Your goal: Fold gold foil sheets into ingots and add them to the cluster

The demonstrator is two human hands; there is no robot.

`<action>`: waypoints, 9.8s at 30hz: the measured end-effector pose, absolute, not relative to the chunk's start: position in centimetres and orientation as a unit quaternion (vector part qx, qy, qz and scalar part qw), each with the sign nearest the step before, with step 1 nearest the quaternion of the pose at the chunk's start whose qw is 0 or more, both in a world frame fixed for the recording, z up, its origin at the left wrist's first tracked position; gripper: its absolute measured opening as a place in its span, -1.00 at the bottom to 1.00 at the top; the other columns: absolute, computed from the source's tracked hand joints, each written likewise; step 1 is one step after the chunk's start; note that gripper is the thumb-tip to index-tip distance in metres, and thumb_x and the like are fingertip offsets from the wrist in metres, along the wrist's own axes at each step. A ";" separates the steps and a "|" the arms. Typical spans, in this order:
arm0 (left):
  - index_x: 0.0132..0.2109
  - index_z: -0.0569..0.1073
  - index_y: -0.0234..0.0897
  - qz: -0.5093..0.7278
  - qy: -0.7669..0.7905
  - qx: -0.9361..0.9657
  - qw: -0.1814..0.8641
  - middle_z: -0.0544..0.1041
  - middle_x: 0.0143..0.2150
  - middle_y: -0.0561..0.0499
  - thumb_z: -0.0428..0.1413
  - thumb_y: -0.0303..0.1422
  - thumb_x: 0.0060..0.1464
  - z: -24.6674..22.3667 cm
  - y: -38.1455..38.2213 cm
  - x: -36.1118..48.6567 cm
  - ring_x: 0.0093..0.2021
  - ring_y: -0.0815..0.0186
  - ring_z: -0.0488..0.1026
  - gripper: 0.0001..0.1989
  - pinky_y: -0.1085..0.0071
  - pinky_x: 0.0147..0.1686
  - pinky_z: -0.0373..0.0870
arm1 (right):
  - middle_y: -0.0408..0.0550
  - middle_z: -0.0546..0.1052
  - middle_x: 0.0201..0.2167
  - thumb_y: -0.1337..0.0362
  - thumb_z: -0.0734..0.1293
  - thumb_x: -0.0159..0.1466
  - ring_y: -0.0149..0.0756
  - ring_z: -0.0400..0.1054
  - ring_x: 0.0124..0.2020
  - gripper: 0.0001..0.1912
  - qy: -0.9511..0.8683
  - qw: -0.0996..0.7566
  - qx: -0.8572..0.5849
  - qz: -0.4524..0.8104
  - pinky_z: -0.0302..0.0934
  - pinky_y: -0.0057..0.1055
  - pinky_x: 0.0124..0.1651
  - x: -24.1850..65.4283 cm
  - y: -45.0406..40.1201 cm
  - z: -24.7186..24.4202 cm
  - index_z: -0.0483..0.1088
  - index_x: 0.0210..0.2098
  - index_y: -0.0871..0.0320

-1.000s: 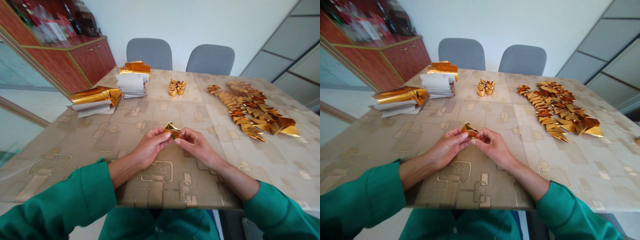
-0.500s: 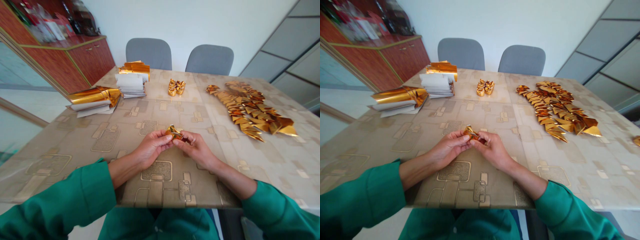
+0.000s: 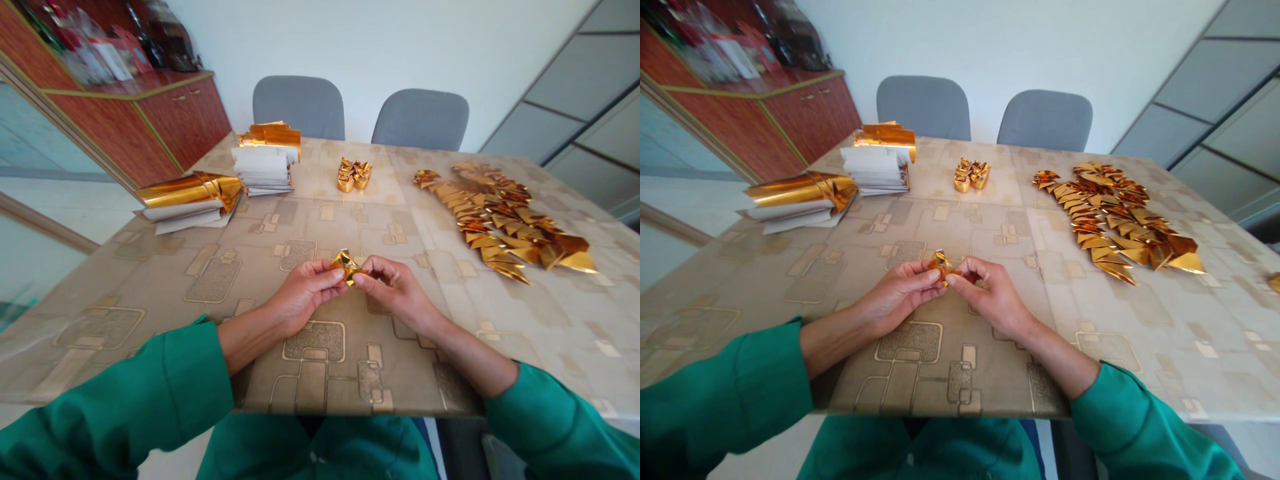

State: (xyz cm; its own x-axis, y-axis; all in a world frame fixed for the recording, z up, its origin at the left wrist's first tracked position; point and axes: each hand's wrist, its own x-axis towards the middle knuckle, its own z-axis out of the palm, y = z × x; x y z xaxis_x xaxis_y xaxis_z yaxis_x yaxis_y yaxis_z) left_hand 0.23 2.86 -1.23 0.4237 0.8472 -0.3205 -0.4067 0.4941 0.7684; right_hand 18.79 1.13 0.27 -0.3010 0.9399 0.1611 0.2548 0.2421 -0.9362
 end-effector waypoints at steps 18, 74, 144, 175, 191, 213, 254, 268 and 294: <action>-0.37 0.50 -0.36 0.405 0.381 0.396 0.731 0.55 -0.42 0.07 0.37 -0.39 -0.13 -0.9 2.2 0.2 -0.38 0.45 0.46 -0.79 0.49 -0.26 0.36 | -0.23 0.25 -0.55 0.10 0.29 0.29 -0.42 0.10 -0.49 -0.67 -0.680 0.379 -0.458 0.429 0.01 -0.45 -0.42 18.4 1.2 -0.1 0.20 -0.51 0.11; -0.30 0.53 -0.36 0.449 0.374 0.353 0.731 0.60 -0.33 0.03 0.37 -0.39 -0.11 -0.4 2.5 0.2 -0.38 0.44 0.53 -0.77 0.45 -0.22 0.50 | -0.15 0.47 -0.33 0.33 0.34 0.27 -0.39 0.29 -0.40 -0.85 -0.730 0.435 -0.445 0.283 0.22 -0.41 -0.31 18.3 1.0 0.4 0.36 -0.15 0.09; -0.34 0.49 -0.34 0.420 0.401 0.393 0.713 0.57 -0.44 0.04 0.29 -0.26 0.01 -0.7 2.4 0.0 -0.45 0.42 0.53 -0.77 0.47 -0.33 0.49 | -0.06 0.46 -0.18 0.27 0.34 0.33 -0.25 0.34 -0.12 -0.90 -0.906 0.326 -0.260 0.076 0.29 -0.23 -0.07 20.1 2.6 1.3 0.51 -0.20 0.00; -0.31 0.53 -0.32 0.486 0.404 0.438 0.640 0.60 -0.36 0.02 0.32 -0.21 -0.01 -0.1 1.7 0.4 -0.34 0.34 0.57 -0.74 0.35 -0.21 0.56 | 0.01 0.41 0.00 0.31 0.38 0.27 -0.09 0.27 0.11 -0.97 -0.822 0.376 -0.379 0.198 0.17 -0.04 0.11 19.5 1.5 1.8 0.42 -0.28 0.07; -0.28 0.60 -0.32 0.482 0.411 0.493 0.596 0.65 -0.30 0.00 0.31 -0.27 -0.02 0.0 1.3 0.5 -0.31 0.31 0.57 -0.79 0.36 -0.17 0.55 | 0.05 0.42 -0.03 0.34 0.41 0.23 -0.07 0.31 0.04 -0.93 -0.786 0.413 -0.440 0.134 0.20 -0.06 0.06 18.6 1.1 1.2 0.43 -0.38 0.11; -0.29 0.58 -0.35 0.448 0.393 0.445 0.669 0.63 -0.32 -0.01 0.34 -0.28 -0.06 -0.6 1.5 0.6 -0.31 0.33 0.58 -0.77 0.33 -0.13 0.56 | -0.03 0.47 -0.18 0.33 0.38 0.27 -0.21 0.38 -0.11 -0.89 -0.762 0.439 -0.435 0.194 0.26 -0.21 -0.04 18.4 1.5 0.7 0.38 -0.39 0.12; -0.29 0.59 -0.32 0.444 0.376 0.395 0.711 0.56 -0.36 0.04 0.37 -0.29 -0.13 -1.2 2.5 0.3 -0.39 0.44 0.41 -0.75 0.45 -0.27 0.35 | -0.20 0.29 -0.53 0.05 0.26 0.31 -0.38 0.14 -0.47 -0.69 -0.680 0.374 -0.469 0.421 0.02 -0.42 -0.38 18.4 1.0 0.2 0.31 -0.46 0.11; -0.35 0.56 -0.34 0.436 0.398 0.422 0.688 0.53 -0.44 0.08 0.34 -0.35 -0.12 -0.9 2.4 0.5 -0.42 0.47 0.39 -0.82 0.49 -0.33 0.31 | -0.25 0.19 -0.60 0.06 0.28 0.28 -0.42 0.04 -0.52 -0.62 -0.692 0.377 -0.475 0.392 -0.06 -0.43 -0.44 18.1 1.0 0.3 0.19 -0.56 0.11; -0.38 0.50 -0.34 0.397 0.424 0.475 0.661 0.51 -0.45 0.08 0.29 -0.39 -0.11 -0.1 2.4 0.3 -0.42 0.43 0.38 -0.86 0.49 -0.35 0.27 | -0.23 0.27 -0.59 0.00 0.27 0.30 -0.42 0.10 -0.53 -0.62 -0.691 0.357 -0.455 0.433 0.00 -0.43 -0.43 18.7 1.2 0.2 0.25 -0.52 0.11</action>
